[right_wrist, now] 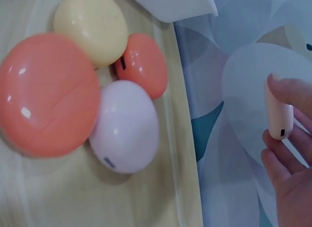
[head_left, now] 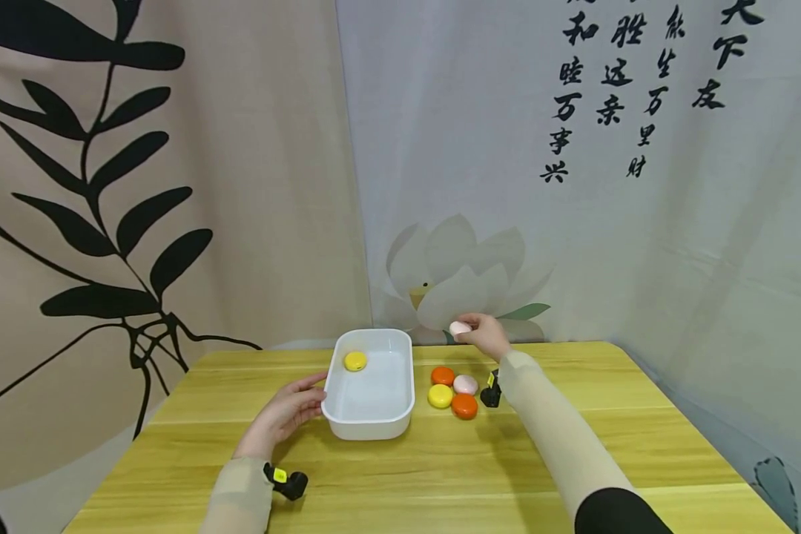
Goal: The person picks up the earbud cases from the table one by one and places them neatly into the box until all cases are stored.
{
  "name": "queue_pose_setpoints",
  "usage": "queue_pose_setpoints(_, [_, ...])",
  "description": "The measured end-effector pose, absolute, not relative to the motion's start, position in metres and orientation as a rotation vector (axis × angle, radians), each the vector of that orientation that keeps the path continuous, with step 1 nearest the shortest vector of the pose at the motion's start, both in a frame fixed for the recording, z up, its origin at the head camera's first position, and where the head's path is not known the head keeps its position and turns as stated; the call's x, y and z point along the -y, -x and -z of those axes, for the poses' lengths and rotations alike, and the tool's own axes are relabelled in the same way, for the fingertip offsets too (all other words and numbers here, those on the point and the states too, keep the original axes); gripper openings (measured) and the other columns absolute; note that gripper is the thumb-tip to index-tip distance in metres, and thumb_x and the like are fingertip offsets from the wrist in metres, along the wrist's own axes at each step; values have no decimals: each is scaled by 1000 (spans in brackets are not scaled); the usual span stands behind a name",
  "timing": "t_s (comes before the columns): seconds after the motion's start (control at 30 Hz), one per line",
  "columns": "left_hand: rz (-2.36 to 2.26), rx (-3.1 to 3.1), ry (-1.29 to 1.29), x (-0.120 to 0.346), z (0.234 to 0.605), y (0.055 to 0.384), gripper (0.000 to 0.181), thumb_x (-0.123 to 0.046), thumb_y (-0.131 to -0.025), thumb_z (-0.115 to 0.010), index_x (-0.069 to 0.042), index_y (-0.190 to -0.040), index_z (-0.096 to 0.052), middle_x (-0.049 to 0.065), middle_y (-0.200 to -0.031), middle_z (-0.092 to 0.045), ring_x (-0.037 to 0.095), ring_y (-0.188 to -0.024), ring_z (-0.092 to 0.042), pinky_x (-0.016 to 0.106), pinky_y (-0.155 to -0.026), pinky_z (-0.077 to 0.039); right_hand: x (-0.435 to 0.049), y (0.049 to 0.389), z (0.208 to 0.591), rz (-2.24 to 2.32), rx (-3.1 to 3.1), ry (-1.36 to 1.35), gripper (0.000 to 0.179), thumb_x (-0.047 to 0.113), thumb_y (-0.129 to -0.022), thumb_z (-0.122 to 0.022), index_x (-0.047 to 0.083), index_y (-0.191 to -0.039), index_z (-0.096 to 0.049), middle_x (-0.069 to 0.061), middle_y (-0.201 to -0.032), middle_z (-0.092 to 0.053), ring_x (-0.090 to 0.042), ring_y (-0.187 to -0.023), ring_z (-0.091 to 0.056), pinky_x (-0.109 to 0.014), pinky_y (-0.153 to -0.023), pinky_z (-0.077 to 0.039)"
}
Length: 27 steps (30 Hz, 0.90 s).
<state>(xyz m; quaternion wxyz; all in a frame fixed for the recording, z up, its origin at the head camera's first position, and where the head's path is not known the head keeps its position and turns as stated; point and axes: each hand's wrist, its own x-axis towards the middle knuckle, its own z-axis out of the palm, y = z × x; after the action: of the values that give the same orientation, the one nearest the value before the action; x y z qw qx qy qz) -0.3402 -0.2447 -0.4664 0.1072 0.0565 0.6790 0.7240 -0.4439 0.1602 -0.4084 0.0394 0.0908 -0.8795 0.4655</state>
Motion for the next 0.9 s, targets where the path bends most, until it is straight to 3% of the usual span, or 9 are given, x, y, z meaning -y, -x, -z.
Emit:
queue_pose_setpoints(0.33, [-2127,-2008,-156,246,467,339,61,-2,-93,-58,6,-147,-31,16,-103,-61,16,-80,-62,25,-75,-55,-147,447,403,-1476,2692,-320,49,14,-87,-73,3,-132,-58,-15,-126,-60,-28,-107,-58,-40,-88,-51])
queue_pose_setpoints(0.9, [-2110,-2028,-168,243,466,339,59,-4,-94,-59,6,-146,-34,16,-104,-60,15,-80,-61,26,-76,-55,-127,447,398,-1457,2639,-393,43,13,-85,-74,2,-125,-64,-15,-121,-63,-28,-105,-58,-40,-89,-51])
